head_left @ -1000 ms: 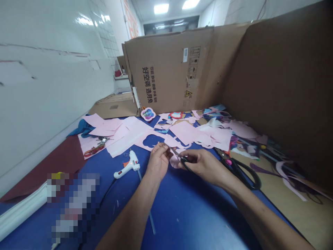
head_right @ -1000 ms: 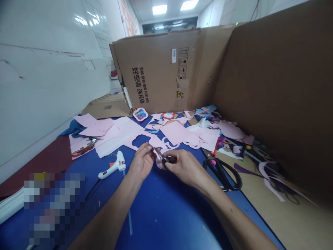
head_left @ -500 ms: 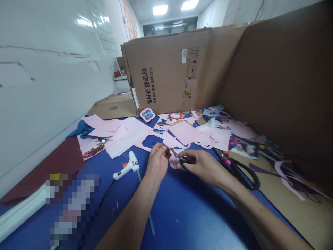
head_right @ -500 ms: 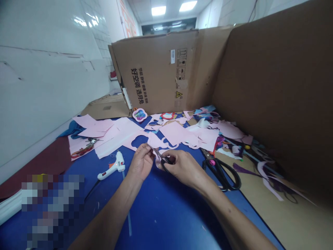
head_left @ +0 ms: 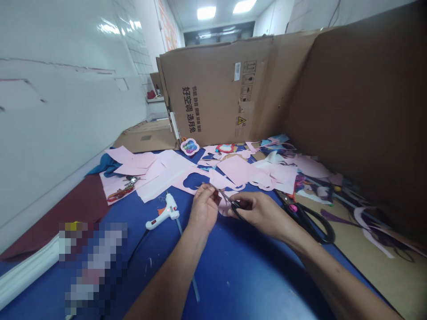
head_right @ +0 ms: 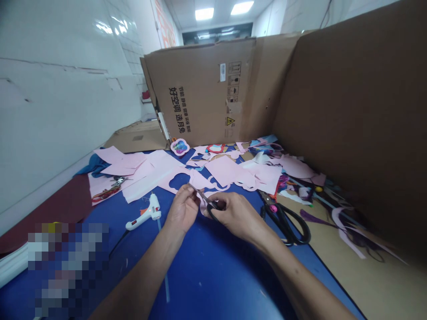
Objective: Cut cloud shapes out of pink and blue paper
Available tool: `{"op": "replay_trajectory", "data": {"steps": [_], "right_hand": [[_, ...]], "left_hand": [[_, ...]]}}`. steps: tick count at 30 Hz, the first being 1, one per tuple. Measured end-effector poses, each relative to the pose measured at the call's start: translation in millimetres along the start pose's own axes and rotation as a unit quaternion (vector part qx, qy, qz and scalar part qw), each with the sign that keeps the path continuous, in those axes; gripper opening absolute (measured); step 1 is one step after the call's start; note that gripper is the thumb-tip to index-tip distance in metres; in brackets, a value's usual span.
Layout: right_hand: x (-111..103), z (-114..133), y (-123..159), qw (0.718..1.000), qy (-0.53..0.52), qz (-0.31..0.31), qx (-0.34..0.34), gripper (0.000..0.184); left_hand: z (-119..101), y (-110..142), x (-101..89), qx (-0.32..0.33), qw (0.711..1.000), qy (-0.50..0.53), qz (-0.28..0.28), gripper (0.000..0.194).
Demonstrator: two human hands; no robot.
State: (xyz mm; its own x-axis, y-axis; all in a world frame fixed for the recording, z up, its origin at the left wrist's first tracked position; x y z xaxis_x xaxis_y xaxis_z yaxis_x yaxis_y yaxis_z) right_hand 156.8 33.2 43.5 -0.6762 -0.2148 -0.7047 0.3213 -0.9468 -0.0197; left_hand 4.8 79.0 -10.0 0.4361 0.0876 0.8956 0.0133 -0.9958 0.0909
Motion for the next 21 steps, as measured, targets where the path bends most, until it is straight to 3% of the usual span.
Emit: {"op": "replay_trajectory", "data": {"steps": [10, 21], "right_hand": [[-2.8, 2.6, 0.6, 1.000, 0.027, 0.007, -0.012, 0.019], [-6.5, 3.1, 0.6, 0.998, 0.054, -0.015, -0.016, 0.016]], "left_hand": [[-7.6, -4.8, -1.1, -0.022, 0.995, -0.093, 0.031, 0.027], [-7.6, -1.8, 7.7, 0.000, 0.996, -0.072, 0.046, 0.026]]}}
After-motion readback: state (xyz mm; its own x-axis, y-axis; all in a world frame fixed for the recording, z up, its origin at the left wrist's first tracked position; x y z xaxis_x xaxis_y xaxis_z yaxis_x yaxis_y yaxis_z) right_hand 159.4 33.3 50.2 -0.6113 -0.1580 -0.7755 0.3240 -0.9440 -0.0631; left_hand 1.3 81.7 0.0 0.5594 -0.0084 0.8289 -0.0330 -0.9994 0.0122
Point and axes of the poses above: each hand's wrist, its own y-axis away from the middle knuckle, its own x-axis out of the palm, z = x × y, the point moved 8 cm from there along -y, towards the middle knuckle, and after that the axes turned 14 degrees about y, right-handed, at the moved point
